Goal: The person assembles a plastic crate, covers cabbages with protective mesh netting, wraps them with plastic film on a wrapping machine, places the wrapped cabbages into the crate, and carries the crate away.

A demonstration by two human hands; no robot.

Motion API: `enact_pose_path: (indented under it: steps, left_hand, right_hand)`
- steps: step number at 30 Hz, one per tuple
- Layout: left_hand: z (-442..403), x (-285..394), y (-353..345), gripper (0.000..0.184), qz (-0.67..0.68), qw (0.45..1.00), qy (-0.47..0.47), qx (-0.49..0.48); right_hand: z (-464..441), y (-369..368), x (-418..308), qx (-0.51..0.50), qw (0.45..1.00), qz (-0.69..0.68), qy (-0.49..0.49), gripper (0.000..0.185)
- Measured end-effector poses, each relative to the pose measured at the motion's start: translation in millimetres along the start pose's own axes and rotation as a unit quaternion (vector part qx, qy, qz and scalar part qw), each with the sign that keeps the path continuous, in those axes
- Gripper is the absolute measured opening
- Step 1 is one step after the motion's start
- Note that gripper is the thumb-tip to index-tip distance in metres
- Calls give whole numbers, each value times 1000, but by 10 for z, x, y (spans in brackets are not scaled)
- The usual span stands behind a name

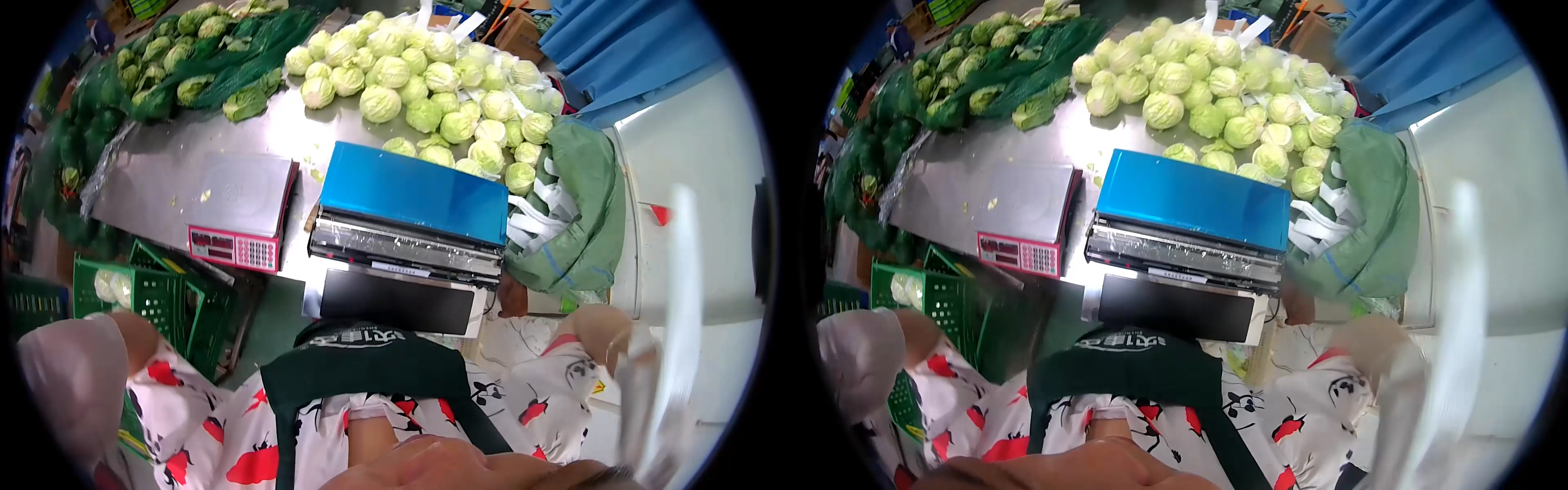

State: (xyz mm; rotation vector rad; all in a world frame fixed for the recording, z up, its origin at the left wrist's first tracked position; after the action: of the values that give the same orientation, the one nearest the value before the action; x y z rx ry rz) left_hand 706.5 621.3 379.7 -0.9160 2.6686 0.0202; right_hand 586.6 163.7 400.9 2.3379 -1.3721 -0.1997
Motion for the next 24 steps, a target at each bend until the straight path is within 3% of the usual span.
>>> enact_pose_path:
  steps: [4,7,24]
  left_hand:
    - [-365,399,-239,54,43,994,-104,14]
    - [-417,542,-319,53,63,989,-134,8]
    - [-262,590,-726,48,161,972,-171,6]
  right_hand:
    - [-58,-192,-536,-170,976,-103,84,23]
    - [-14,-285,-708,-229,959,-137,97,23]
    - [72,-389,-1041,-289,946,-139,50,23]
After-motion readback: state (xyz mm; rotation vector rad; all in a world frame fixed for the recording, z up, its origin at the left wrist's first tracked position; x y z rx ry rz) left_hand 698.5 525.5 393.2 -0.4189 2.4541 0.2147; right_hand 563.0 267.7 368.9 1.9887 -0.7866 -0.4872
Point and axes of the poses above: each hand's wrist, its own z-axis away from the middle knuckle, its own y-axis out of the back of the hand, x = y × z, the point moved 5 cm from there along -z, towards the middle knuckle, and after that the axes turned 6 degrees about -z, right-handed, at the moved point
